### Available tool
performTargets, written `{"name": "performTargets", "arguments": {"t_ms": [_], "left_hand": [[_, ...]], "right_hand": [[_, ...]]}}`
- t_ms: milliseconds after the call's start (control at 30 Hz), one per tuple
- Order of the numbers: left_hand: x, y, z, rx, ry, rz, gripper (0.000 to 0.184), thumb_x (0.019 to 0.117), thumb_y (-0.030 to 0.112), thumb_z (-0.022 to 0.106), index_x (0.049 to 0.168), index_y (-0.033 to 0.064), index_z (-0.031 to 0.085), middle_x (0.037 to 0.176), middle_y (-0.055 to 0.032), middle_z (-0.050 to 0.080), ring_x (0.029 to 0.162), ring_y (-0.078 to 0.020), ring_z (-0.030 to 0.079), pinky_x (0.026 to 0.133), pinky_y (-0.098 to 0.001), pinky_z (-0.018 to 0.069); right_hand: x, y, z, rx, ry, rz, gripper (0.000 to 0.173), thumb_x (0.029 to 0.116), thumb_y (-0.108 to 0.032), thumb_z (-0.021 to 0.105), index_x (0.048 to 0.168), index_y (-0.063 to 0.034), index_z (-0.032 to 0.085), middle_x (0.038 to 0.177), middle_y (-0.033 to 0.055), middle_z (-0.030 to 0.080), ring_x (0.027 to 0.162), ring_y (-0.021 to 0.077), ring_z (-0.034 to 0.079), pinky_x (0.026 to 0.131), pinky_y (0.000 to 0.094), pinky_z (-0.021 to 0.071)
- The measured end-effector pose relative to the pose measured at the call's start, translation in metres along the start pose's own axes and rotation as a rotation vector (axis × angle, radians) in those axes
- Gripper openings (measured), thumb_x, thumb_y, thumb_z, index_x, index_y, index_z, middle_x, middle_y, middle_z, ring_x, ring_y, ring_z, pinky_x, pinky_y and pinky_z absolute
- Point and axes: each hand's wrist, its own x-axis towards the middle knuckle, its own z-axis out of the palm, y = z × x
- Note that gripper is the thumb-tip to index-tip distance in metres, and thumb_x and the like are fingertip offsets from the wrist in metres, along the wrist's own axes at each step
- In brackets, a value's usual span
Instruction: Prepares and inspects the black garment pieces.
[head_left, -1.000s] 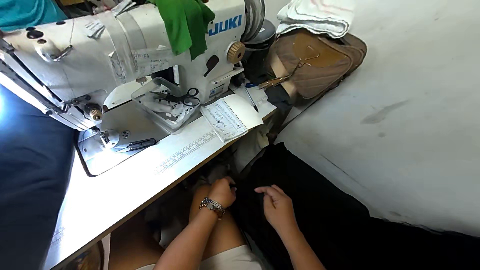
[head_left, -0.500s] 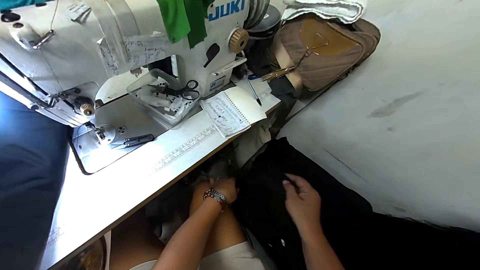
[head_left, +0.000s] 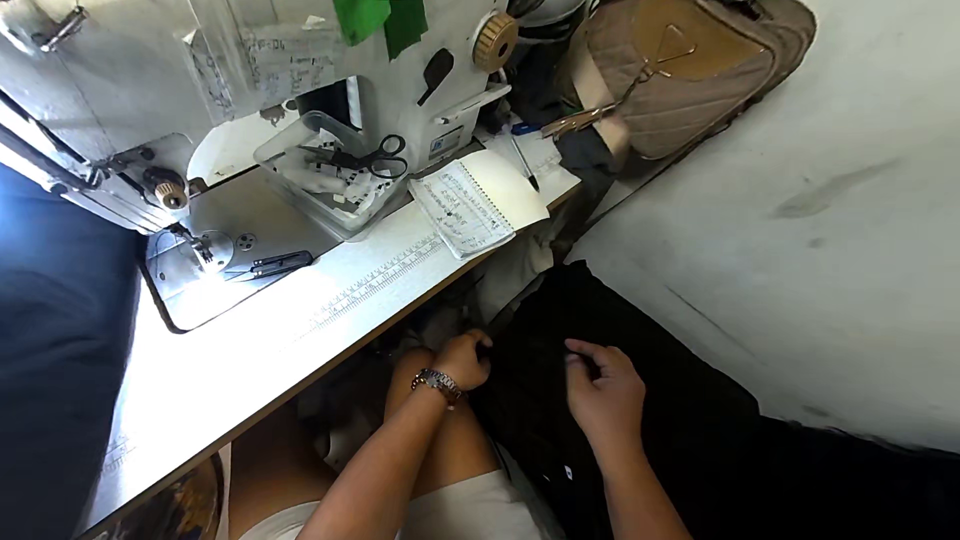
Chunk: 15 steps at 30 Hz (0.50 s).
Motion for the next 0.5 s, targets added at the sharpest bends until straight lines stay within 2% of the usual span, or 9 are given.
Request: {"name": "performTargets", "arguments": {"t_ms": [67,133,233,300,333,367,433,467,500], "left_hand": [[-0.026,0.030,-0.021,-0.271,-0.049,-0.047,0.037,0.0996,0.007,0.061,0.136,0.0073,0.058,0.115,-0.0218,0.066,0.092,-0.0319,0.064,0.078,-0.0487,0.0542],[-0.032,0.042,-0.025,-0.381,-0.071,0.004,0.036,0.0999,0.008,0.061,0.136,0.0076,0.058,0.113,-0.0191,0.065,0.086,-0.0260,0.062,0.074,-0.0423,0.0538],[-0.043,0.052,-0.028,-0.379,-0.025,0.071,0.032,0.1049,0.013,0.057,0.136,0.0046,0.056,0.098,-0.0165,0.064,0.077,-0.0235,0.058,0.068,-0.0388,0.0494],[-0.047,0.055,-0.033,-0.202,0.023,0.016,0.036,0.1089,0.021,0.050,0.140,0.0032,0.055,0.109,-0.0228,0.067,0.094,-0.0346,0.065,0.082,-0.0505,0.0531],[-0.047,0.055,-0.034,-0.064,0.014,-0.031,0.037,0.1085,0.019,0.051,0.140,0.0005,0.055,0.123,-0.0263,0.066,0.114,-0.0412,0.063,0.098,-0.0584,0.0485],[-0.039,0.047,-0.028,0.074,-0.018,-0.066,0.037,0.1061,0.016,0.056,0.137,-0.0036,0.057,0.129,-0.0287,0.063,0.123,-0.0450,0.058,0.106,-0.0633,0.0416],[0.005,-0.002,0.012,0.364,-0.068,-0.048,0.029,0.0919,0.014,0.072,0.113,-0.0054,0.070,0.113,-0.0276,0.069,0.110,-0.0462,0.065,0.096,-0.0693,0.0477],[0.025,-0.020,0.030,0.469,-0.116,-0.069,0.028,0.0873,0.017,0.077,0.107,-0.0016,0.073,0.110,-0.0234,0.072,0.106,-0.0434,0.067,0.096,-0.0703,0.0468],[0.036,-0.031,0.042,0.523,-0.136,-0.082,0.029,0.0846,0.018,0.080,0.107,0.0009,0.074,0.109,-0.0207,0.072,0.107,-0.0425,0.066,0.101,-0.0741,0.0399]], "right_hand": [[-0.002,-0.008,0.010,-0.018,-0.147,0.001,0.047,0.0886,-0.025,0.081,0.123,0.0034,0.068,0.123,0.0283,0.063,0.114,0.0439,0.062,0.094,0.0622,0.0516],[-0.004,-0.011,0.028,-0.066,-0.245,-0.024,0.057,0.0813,-0.027,0.088,0.124,0.0045,0.067,0.123,0.0282,0.061,0.111,0.0430,0.063,0.092,0.0605,0.0543],[0.000,-0.009,0.036,-0.106,-0.217,-0.088,0.023,0.0935,-0.005,0.070,0.113,0.0064,0.072,0.111,0.0275,0.066,0.100,0.0423,0.067,0.086,0.0590,0.0563],[0.007,-0.007,0.026,-0.088,-0.185,-0.031,0.021,0.1005,-0.005,0.060,0.112,0.0081,0.072,0.109,0.0273,0.068,0.102,0.0426,0.067,0.089,0.0602,0.0533],[0.010,-0.004,0.019,-0.081,-0.168,0.005,0.023,0.1021,-0.006,0.058,0.113,0.0088,0.071,0.112,0.0281,0.068,0.106,0.0433,0.066,0.092,0.0614,0.0517],[0.012,-0.001,0.013,-0.072,-0.142,0.038,0.024,0.1031,-0.008,0.057,0.115,0.0089,0.070,0.115,0.0284,0.068,0.108,0.0431,0.066,0.094,0.0616,0.0508],[0.014,0.005,0.004,-0.048,-0.084,0.094,0.025,0.1045,-0.009,0.056,0.119,0.0072,0.068,0.116,0.0272,0.068,0.107,0.0415,0.066,0.093,0.0608,0.0507],[0.014,0.007,0.001,-0.030,-0.055,0.105,0.025,0.1047,-0.007,0.055,0.123,0.0058,0.066,0.114,0.0266,0.068,0.103,0.0406,0.067,0.090,0.0599,0.0517],[0.013,0.009,-0.002,-0.013,-0.032,0.119,0.026,0.1047,-0.006,0.053,0.127,0.0027,0.062,0.112,0.0247,0.067,0.098,0.0377,0.067,0.085,0.0571,0.0531]]}}
